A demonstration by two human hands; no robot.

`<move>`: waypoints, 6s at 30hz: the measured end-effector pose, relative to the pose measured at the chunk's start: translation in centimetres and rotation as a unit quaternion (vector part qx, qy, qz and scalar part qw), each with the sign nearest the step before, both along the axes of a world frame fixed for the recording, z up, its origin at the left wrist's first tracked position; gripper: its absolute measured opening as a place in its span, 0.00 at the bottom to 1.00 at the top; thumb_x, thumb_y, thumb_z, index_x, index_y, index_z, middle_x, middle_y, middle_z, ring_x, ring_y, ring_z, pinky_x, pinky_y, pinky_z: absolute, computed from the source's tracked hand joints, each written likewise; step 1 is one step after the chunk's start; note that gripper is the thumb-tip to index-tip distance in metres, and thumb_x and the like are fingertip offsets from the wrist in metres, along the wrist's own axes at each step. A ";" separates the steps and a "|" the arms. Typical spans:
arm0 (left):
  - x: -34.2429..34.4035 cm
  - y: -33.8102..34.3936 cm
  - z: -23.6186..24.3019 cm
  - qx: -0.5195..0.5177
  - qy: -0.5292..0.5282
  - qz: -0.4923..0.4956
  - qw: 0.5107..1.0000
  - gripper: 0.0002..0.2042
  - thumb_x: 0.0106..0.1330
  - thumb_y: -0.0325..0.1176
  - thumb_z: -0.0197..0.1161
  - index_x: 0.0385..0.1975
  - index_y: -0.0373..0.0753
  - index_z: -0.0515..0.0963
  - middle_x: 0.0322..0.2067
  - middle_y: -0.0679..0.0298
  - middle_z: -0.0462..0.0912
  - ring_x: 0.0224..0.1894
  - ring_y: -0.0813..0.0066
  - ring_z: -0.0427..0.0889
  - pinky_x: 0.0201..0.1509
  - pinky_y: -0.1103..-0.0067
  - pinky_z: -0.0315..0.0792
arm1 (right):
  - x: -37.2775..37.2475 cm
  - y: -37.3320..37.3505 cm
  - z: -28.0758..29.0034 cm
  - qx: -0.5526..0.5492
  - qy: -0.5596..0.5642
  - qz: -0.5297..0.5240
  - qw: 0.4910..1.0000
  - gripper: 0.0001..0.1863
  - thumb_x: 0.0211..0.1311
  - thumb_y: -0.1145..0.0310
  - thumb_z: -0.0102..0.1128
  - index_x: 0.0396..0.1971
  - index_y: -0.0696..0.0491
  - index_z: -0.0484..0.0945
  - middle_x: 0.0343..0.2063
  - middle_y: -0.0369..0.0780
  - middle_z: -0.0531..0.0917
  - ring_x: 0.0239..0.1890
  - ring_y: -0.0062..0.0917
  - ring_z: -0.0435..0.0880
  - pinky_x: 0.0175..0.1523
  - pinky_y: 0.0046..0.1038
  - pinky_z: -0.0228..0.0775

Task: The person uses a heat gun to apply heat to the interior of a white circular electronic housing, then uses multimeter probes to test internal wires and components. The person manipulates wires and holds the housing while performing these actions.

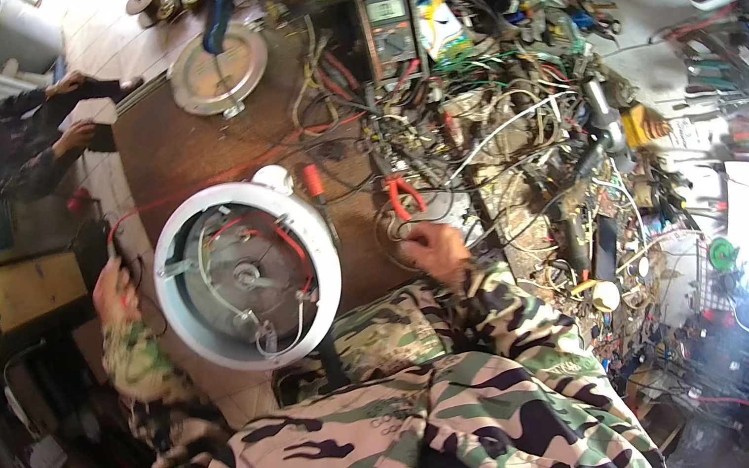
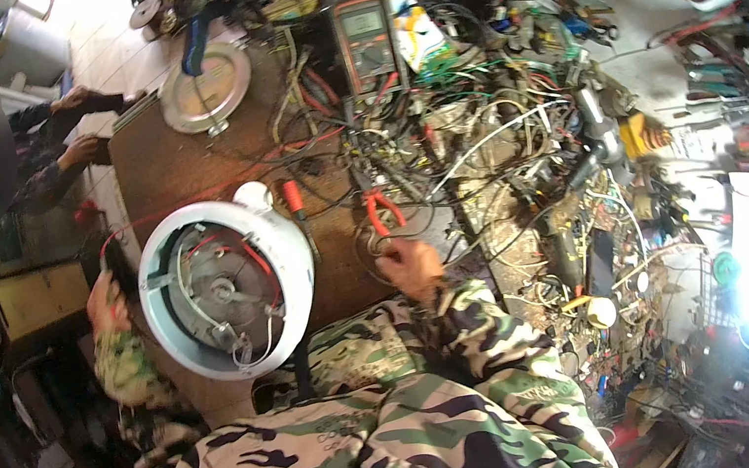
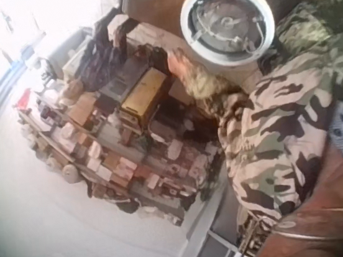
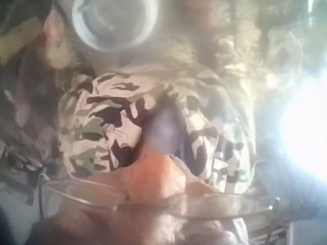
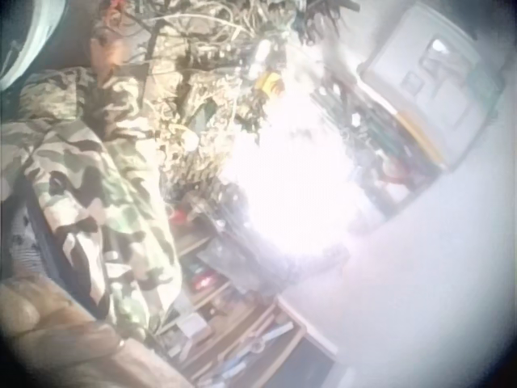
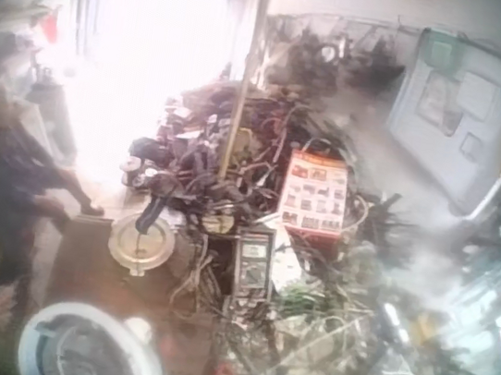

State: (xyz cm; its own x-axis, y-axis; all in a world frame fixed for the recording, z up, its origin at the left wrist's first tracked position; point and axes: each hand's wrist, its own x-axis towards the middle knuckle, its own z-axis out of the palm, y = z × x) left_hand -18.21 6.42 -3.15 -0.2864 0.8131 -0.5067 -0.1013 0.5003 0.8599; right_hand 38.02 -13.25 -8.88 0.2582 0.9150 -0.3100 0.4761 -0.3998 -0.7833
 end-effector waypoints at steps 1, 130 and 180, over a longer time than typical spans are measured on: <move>-1.1 -2.0 1.1 0.026 -0.172 -0.009 0.985 0.14 0.79 0.43 0.60 0.53 0.39 0.78 0.23 0.74 0.69 0.14 0.86 0.61 0.15 0.83 0.54 | -0.9 0.7 0.0 -0.002 0.013 0.033 0.999 0.14 0.59 0.60 0.70 0.38 0.54 0.87 0.27 0.49 0.88 0.30 0.41 0.90 0.38 0.36 0.80; 20.2 -6.5 4.3 0.372 0.061 -0.147 0.915 0.05 0.73 0.23 0.65 0.43 0.30 0.82 0.43 0.56 0.86 0.42 0.67 0.89 0.46 0.76 0.82 | -15.0 -0.5 16.2 0.143 0.159 -0.128 0.968 0.14 0.75 0.69 0.61 0.50 0.66 0.82 0.41 0.45 0.88 0.45 0.26 0.87 0.54 0.29 0.78; 21.8 -6.9 4.9 0.353 0.179 -0.261 0.880 0.10 0.82 0.31 0.53 0.56 0.35 0.73 0.54 0.56 0.84 0.52 0.70 0.86 0.47 0.77 0.84 | -14.6 1.8 13.8 0.136 0.284 -0.088 0.945 0.12 0.71 0.71 0.67 0.50 0.60 0.85 0.39 0.40 0.88 0.39 0.19 0.83 0.46 0.23 0.76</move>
State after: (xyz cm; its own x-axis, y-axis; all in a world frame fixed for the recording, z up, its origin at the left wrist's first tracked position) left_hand 3.57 -0.47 1.74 0.1809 0.9576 0.2244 0.3253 -0.2736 0.9052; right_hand 23.38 -11.46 4.91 0.2761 0.9393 -0.2038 -0.1077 -0.1805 -0.9777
